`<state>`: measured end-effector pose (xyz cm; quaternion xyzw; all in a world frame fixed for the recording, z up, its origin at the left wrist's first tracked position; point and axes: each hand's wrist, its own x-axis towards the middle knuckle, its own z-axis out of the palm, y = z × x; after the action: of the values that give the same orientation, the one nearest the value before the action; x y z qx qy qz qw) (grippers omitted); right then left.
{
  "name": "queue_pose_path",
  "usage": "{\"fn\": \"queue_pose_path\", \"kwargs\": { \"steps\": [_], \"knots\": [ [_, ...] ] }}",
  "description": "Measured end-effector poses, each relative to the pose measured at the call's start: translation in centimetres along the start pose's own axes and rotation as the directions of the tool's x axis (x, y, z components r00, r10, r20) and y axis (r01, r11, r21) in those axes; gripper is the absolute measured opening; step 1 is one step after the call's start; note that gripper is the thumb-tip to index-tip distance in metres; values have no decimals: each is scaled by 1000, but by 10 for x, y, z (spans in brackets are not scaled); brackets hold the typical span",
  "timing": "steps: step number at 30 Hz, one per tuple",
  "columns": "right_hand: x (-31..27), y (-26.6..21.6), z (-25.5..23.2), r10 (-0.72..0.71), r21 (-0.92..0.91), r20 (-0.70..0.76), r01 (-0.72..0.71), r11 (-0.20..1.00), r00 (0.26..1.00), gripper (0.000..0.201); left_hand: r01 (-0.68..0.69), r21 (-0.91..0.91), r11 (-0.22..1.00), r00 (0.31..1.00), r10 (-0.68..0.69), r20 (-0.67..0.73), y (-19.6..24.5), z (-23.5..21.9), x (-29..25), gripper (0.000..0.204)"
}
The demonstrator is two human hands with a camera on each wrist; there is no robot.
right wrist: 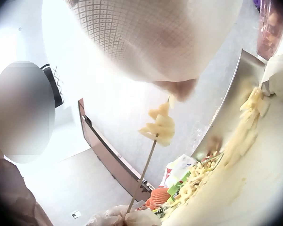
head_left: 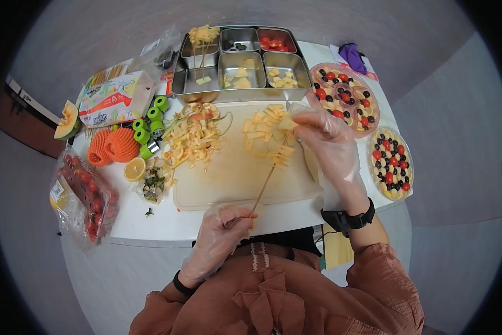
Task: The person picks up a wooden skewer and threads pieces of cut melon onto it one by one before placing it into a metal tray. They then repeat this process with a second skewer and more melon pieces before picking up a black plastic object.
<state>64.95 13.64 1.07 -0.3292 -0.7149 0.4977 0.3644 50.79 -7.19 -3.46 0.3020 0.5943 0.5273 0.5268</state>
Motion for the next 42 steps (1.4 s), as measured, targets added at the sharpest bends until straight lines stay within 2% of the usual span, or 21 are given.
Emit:
{"fn": "queue_pose_path", "kwargs": {
  "steps": [3,6,11,18,20,24,27,29,30,32,33,35,36,38,42],
  "knots": [
    [-4,-2,1,29,32,-18,-28,999,999,21,-23,15,1000,1000,23,4,-1,0,0,13],
    [-6,-2,1,1,-14,-31,-1,1000,1000,21,32,28,999,999,-32,-10,1,0,-1,13],
    [-8,1,2,-48,-73,-47,44,996,998,21,16,18,1000,1000,-16,14,-2,-2,-1,13],
    [-10,2,4,-39,-83,-52,35,996,998,20,-37,-6,999,999,38,20,-7,-3,-1,12],
    [-11,0,4,-88,-133,-52,81,988,995,19,2,-2,1000,1000,-2,12,-3,-3,-2,12],
    [-13,0,2,-95,-190,-39,86,978,995,18,32,18,999,999,-33,24,1,-4,-3,12],
    [-14,5,3,-118,-200,-32,109,974,993,17,-11,23,1000,1000,10,21,-1,-3,-3,12],
    [-14,10,4,-263,-229,-43,247,941,964,16,-29,24,999,999,28,14,-2,-2,-2,12],
    [-13,9,4,-263,-229,-43,247,942,964,16,-29,24,999,999,28,15,-2,-2,-2,12],
    [-13,5,1,-497,-478,57,461,748,866,18,-49,21,999,999,48,21,-3,-3,-2,11],
    [-13,2,2,-497,-478,56,460,748,866,18,-49,21,999,999,48,21,-3,-2,-2,11],
    [-14,-3,3,-625,-531,102,573,624,774,20,-3,0,1000,1000,3,1,-1,-1,-3,10],
    [-14,-2,2,-625,-531,101,573,624,774,20,-3,0,1000,1000,3,1,-2,-1,-3,10],
    [-13,-1,0,-685,-598,192,637,486,702,28,-44,-7,999,999,44,5,-4,-1,-2,10],
    [-15,1,-6,-706,-602,247,676,424,663,34,-50,2,999,998,50,25,-7,-3,-2,11]
  ]
}}
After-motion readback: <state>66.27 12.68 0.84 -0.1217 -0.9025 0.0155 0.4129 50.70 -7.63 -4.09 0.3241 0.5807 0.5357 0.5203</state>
